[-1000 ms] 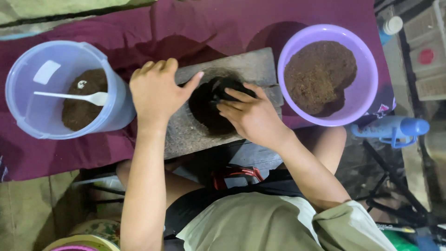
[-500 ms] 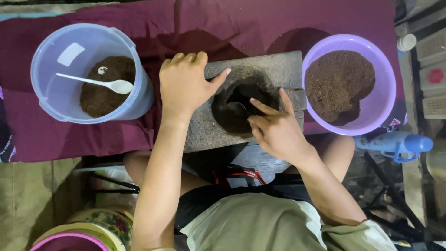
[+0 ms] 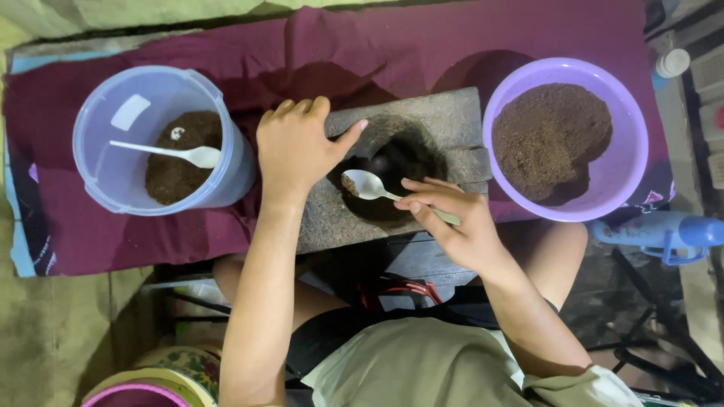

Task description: Transferring powder from a bowl to a stone mortar using a spoon and then pounding it with a stone pestle.

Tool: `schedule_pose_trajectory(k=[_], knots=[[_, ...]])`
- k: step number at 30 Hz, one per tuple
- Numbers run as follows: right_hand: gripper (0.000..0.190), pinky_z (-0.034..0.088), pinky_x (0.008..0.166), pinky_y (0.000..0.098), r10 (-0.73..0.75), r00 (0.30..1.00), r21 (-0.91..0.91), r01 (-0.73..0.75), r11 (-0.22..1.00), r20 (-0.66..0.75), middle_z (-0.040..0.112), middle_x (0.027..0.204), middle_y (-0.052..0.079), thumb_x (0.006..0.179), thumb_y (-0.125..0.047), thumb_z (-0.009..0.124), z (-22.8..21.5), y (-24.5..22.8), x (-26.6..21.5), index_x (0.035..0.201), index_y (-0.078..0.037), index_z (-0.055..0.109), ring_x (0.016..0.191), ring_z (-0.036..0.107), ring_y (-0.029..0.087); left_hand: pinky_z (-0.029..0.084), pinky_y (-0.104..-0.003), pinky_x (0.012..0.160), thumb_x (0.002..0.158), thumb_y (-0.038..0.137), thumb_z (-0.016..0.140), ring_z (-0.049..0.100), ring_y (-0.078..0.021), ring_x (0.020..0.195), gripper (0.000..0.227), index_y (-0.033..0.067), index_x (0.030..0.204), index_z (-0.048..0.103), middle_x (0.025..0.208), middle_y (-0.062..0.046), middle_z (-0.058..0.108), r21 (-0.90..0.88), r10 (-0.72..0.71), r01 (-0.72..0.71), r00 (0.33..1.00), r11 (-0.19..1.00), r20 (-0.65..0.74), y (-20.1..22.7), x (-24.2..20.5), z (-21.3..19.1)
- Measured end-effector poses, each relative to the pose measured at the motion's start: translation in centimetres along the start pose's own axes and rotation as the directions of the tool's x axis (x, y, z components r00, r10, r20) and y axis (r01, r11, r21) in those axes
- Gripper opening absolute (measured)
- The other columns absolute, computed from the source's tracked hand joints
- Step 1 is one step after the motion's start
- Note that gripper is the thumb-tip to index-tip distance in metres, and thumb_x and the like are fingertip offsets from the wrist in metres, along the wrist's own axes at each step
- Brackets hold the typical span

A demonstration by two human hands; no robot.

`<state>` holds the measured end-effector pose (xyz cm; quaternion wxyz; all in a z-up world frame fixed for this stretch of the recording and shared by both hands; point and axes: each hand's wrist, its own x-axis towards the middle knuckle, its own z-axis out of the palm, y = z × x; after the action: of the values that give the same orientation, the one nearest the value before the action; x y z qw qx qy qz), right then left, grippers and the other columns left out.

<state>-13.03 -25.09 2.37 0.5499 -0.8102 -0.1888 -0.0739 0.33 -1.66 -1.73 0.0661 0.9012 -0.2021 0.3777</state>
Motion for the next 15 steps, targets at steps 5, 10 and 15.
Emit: schedule_pose_trajectory(k=[5,10,15], knots=[[0.017,0.051,0.105,0.0523,0.078,0.993,0.126,-0.066,0.990,-0.090,0.079,0.101,0.022,0.098,-0.002,0.062,-3.0,0.0,-0.7,0.097,0.001,0.078,0.117,0.070,0.039,0.050,-0.039,0.057,0.090,0.078,0.065,0.065,-0.0257,0.061,0.064,0.0180,0.069,0.057,0.060,-0.002,0.059,-0.021,0.029,-0.028,0.999,0.999,0.033,-0.2,0.2,-0.8],[0.018,0.056,0.095,0.0450,0.200,0.924,0.099,-0.177,0.979,-0.326,0.080,0.099,0.018,0.099,-0.008,0.062,-7.4,-0.7,-2.8,0.098,-0.004,0.079,0.111,0.072,0.036,0.050,-0.037,0.057,0.092,0.077,0.070,0.063,-0.0250,0.060,0.064,0.0184,0.071,0.056,0.061,-0.002,0.055,0.003,0.096,-0.097,0.993,0.995,0.061,-0.9,0.2,-1.2],[0.016,0.055,0.095,0.0386,0.177,0.764,-0.146,-0.334,0.931,-0.621,0.078,0.098,0.014,0.107,-0.009,0.063,-11.7,4.6,-6.5,0.112,-0.006,0.078,0.109,0.073,0.028,0.050,-0.035,0.061,0.093,0.078,0.075,0.063,-0.0254,0.061,0.065,0.0182,0.074,0.060,0.061,-0.002,0.054,0.059,0.101,-0.108,0.989,0.992,0.107,-1.5,-0.3,-1.4]])
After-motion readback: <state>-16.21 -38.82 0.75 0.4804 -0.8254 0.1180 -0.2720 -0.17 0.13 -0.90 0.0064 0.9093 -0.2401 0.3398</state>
